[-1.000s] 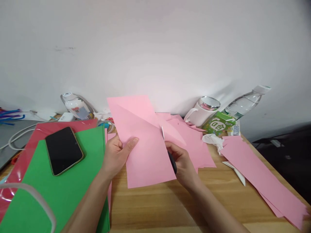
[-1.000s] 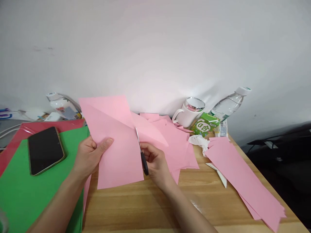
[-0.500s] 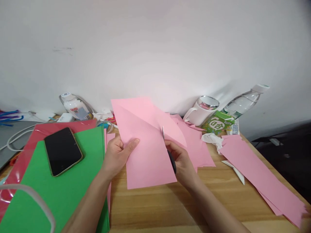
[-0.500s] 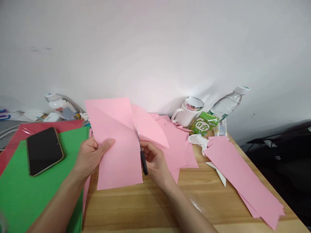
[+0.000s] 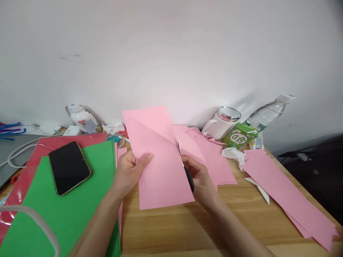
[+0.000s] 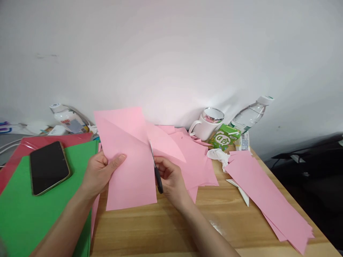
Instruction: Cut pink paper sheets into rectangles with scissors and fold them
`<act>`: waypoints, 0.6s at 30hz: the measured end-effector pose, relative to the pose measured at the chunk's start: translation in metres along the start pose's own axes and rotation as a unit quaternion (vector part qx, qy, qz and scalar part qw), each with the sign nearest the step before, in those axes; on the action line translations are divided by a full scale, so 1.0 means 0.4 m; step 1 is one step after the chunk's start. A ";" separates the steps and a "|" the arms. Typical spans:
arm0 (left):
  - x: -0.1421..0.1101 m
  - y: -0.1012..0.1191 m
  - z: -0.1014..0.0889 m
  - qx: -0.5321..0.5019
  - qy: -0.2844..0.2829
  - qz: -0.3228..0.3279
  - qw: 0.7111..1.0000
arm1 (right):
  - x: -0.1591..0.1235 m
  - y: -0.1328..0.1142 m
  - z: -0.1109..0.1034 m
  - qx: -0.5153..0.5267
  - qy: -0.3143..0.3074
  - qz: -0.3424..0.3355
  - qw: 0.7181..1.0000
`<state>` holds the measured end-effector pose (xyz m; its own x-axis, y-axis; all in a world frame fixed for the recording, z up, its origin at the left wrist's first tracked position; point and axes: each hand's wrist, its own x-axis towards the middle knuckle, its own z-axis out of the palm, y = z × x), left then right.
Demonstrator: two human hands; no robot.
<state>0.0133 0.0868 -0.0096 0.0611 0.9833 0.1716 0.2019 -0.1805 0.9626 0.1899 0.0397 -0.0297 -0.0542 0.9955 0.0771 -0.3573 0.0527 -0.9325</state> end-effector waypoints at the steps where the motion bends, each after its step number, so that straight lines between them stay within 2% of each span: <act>1: 0.000 0.001 0.000 0.000 0.000 0.001 1.000 | 0.000 0.001 0.000 0.001 -0.002 -0.002 1.000; 13: 0.001 -0.005 -0.004 -0.026 -0.010 -0.013 1.000 | 0.000 0.006 -0.003 -0.030 0.004 -0.011 0.999; 18: 0.001 -0.002 -0.005 -0.031 0.003 -0.020 0.999 | -0.001 0.004 -0.003 -0.052 0.008 -0.004 0.999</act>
<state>0.0113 0.0874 -0.0099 0.0488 0.9899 0.1330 0.1435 -0.1388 0.9799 0.1905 0.0394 -0.0318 -0.0358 0.9962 0.0797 -0.2585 0.0678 -0.9636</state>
